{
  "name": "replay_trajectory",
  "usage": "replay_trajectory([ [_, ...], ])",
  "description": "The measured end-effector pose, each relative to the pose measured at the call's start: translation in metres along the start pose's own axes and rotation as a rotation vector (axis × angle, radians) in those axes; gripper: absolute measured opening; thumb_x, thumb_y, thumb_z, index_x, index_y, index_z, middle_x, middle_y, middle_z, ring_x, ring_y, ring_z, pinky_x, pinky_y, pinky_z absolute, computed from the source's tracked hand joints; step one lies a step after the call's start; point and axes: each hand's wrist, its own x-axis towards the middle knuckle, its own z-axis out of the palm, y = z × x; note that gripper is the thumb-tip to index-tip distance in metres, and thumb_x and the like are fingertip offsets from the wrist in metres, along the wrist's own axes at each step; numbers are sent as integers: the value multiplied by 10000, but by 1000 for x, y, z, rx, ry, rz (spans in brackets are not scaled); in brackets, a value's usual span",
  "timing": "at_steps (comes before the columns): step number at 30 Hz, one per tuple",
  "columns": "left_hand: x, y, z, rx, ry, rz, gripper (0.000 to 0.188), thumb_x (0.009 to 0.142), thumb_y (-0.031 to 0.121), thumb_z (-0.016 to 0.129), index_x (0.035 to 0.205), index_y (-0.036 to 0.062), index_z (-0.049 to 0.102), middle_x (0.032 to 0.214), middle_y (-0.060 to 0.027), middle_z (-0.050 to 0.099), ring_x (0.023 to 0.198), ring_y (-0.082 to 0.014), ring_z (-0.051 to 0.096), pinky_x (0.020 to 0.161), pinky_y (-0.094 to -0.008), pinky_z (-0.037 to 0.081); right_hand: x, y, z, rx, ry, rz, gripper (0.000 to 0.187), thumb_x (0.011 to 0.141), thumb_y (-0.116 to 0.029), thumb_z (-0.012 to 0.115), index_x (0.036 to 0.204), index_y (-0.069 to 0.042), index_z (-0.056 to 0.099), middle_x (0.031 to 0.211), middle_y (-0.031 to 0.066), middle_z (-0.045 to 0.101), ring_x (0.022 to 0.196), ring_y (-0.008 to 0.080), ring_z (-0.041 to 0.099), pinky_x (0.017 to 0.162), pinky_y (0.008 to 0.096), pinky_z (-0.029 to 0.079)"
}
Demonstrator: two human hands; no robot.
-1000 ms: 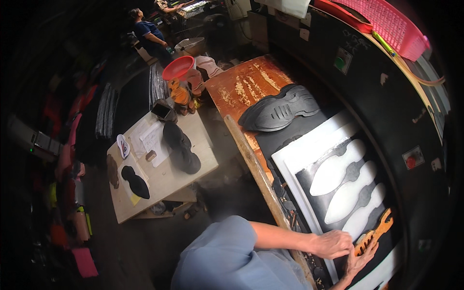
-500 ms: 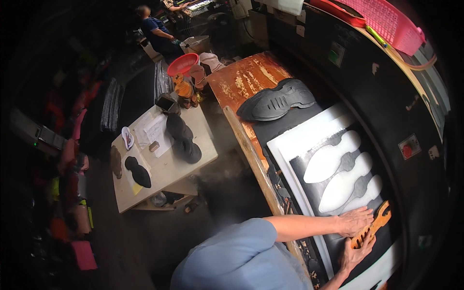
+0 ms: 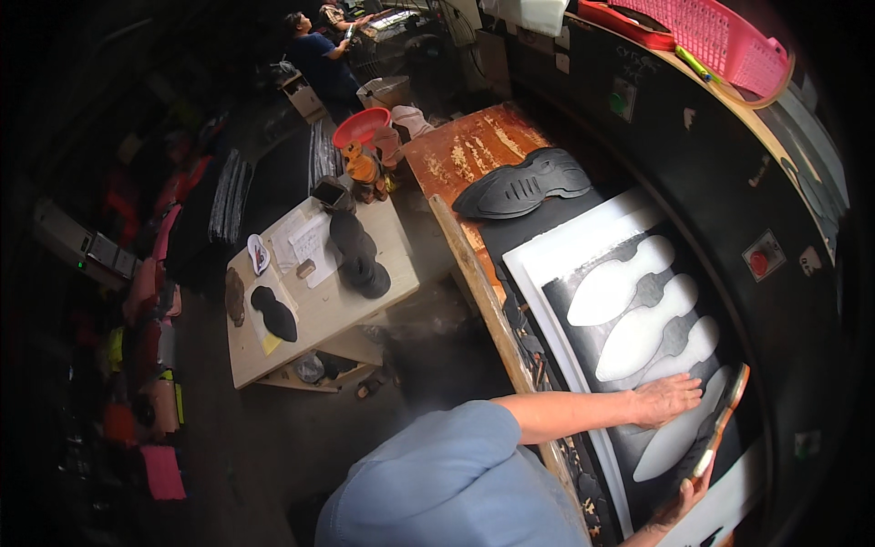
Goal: The person places black insole-like parts onto a white sheet on a workbench, then retrieves a large black rubber sheet and lays it over the sheet. The person repeatedly positions and smooths the insole parts and the rubber sheet on the work surface.
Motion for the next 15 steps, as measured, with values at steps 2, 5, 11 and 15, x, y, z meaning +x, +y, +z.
replay_trajectory([
  [2, 1, 0, -1, 20, -17, 0, 455, 944, 85, 605, 1373, -67, 629, 1499, -232, 588, 1509, -386, 435, 1285, -499, 296, -16, -5, -9, 93, 67, 10, 837, 916, -305, 746, 1590, 47, 397, 1499, 208, 549, 1355, 328, 567, 1192, 421, 423],
  [5, 1, 0, 0, -1, -2, 4, 443, 937, 78, 604, 1357, -61, 638, 1507, -225, 580, 1508, -388, 436, 1281, -503, 299, -44, -14, -12, 136, 219, 17, 835, 919, -309, 738, 1591, 46, 393, 1500, 214, 546, 1355, 333, 566, 1194, 426, 423],
  [11, 3, -1, 0, 47, -20, 33, 421, 942, 58, 583, 1344, -51, 636, 1511, -214, 570, 1513, -384, 426, 1274, -507, 305, -78, -33, 1, 84, 429, 25, 832, 925, -316, 724, 1593, 45, 384, 1501, 224, 541, 1356, 344, 566, 1197, 437, 423],
  [15, 10, 12, 0, 46, -70, -51, 560, 914, 217, 710, 1367, -86, 580, 1464, -251, 578, 1484, -453, 423, 1263, -579, 290, -87, -37, 6, 54, 492, 26, 830, 929, -321, 714, 1595, 44, 378, 1501, 231, 537, 1356, 351, 566, 1199, 445, 423],
])
